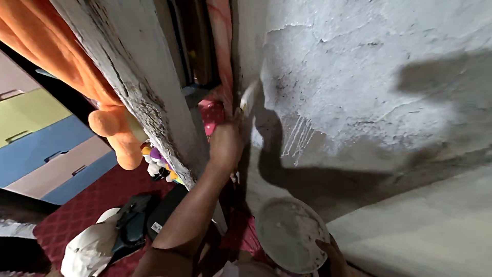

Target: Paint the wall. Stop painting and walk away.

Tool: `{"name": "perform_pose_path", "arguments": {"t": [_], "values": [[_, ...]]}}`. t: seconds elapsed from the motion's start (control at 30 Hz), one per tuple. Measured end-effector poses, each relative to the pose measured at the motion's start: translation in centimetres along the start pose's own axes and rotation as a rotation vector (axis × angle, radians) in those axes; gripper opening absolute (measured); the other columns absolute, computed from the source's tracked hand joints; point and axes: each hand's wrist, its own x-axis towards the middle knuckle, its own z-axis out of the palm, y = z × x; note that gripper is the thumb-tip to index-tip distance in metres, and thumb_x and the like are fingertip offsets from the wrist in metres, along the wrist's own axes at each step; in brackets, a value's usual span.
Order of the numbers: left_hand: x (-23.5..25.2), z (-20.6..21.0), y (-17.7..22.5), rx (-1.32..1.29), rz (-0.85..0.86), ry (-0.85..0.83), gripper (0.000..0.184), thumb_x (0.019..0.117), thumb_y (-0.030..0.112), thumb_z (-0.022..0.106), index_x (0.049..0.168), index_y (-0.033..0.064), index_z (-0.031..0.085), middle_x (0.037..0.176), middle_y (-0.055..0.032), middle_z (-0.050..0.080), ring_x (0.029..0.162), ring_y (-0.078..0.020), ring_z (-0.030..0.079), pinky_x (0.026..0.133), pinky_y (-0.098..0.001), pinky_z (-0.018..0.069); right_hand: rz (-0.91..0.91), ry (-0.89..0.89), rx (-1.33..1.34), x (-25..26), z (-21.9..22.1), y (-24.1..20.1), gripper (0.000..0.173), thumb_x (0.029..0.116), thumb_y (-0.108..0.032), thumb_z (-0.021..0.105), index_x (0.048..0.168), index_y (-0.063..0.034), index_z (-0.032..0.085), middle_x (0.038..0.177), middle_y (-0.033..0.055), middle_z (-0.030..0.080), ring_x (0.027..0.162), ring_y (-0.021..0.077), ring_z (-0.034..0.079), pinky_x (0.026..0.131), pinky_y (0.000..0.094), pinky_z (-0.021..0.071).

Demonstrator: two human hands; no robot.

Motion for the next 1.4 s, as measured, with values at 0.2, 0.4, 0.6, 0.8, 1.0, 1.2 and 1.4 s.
{"name": "perform_pose_path", "arguments": {"t": [0.2,0.4,0.6,0.8,1.0,1.2,1.4], "values": [[-7.2,10.9,-5.6,0.172,-0.244,-0.690,0.041,0.1085,0.024,0.043,0.144,0.0061,0.053,0.126,-0.0268,0.064,0.115,-0.0454,0.064,0.094,-0.0614,0.0521,0.013,-0.029,0.000,0.1,-0.2,0.8,0.066,0.0912,-0.009,0.049,0.154,-0.0034,0.029,0.125,0.0074,0.060,0.098,0.0047,0.067,0.081,0.0247,0.0591],[-4.0,7.0,-4.2,-0.090,-0.252,-0.515,0.039,0.1088,0.026,0.046,0.140,0.0056,0.058,0.119,-0.0246,0.067,0.111,-0.0398,0.066,0.098,-0.0571,0.0505,-0.027,0.001,0.022,0.4,-0.5,0.6,0.062,0.0909,-0.008,0.048,0.151,-0.0029,0.031,0.117,0.0031,0.061,0.094,0.0013,0.067,0.079,0.0219,0.0591],[-0.2,-1.6,-0.3,-0.082,0.004,0.052,0.037,0.1061,0.021,0.053,0.140,0.0083,0.062,0.104,-0.0198,0.073,0.088,-0.0344,0.072,0.080,-0.0542,0.0567,-0.025,0.010,0.034,0.5,-0.5,0.4,0.061,0.0913,-0.008,0.047,0.151,-0.0028,0.031,0.118,0.0032,0.061,0.094,0.0015,0.067,0.078,0.0219,0.0595],[0.0,0.7,-1.0,-0.001,0.054,0.216,0.041,0.1057,0.016,0.050,0.146,0.0079,0.056,0.110,-0.0207,0.070,0.086,-0.0357,0.071,0.073,-0.0533,0.0578,0.017,0.009,0.048,0.7,-0.6,1.0,0.062,0.0903,-0.008,0.050,0.150,-0.0043,0.033,0.118,0.0029,0.063,0.094,0.0027,0.068,0.077,0.0224,0.0600],[-6.1,12.8,-6.7,0.117,-0.221,-0.288,0.047,0.1081,0.022,0.044,0.153,0.0090,0.045,0.129,-0.0258,0.063,0.102,-0.0416,0.070,0.086,-0.0557,0.0569,0.022,0.022,-0.013,0.8,-0.7,1.2,0.064,0.0911,-0.009,0.050,0.152,-0.0036,0.032,0.122,0.0063,0.061,0.095,0.0043,0.067,0.078,0.0245,0.0597],[-8.5,17.2,-9.3,0.192,-0.363,-0.736,0.045,0.1066,0.023,0.046,0.149,0.0072,0.048,0.130,-0.0255,0.063,0.114,-0.0449,0.064,0.092,-0.0615,0.0530,0.012,0.010,-0.013,0.6,-0.5,0.4,0.064,0.0904,-0.007,0.049,0.152,-0.0026,0.032,0.119,0.0056,0.061,0.093,0.0033,0.067,0.078,0.0232,0.0592],[-2.3,6.4,-4.1,0.009,-0.302,-0.592,0.039,0.1063,0.025,0.051,0.139,0.0036,0.057,0.119,-0.0256,0.066,0.109,-0.0425,0.065,0.094,-0.0613,0.0511,-0.017,0.008,-0.018,1.1,-1.0,0.1,0.064,0.0891,-0.010,0.051,0.150,-0.0036,0.034,0.116,0.0034,0.063,0.093,0.0020,0.068,0.077,0.0223,0.0595]]}}
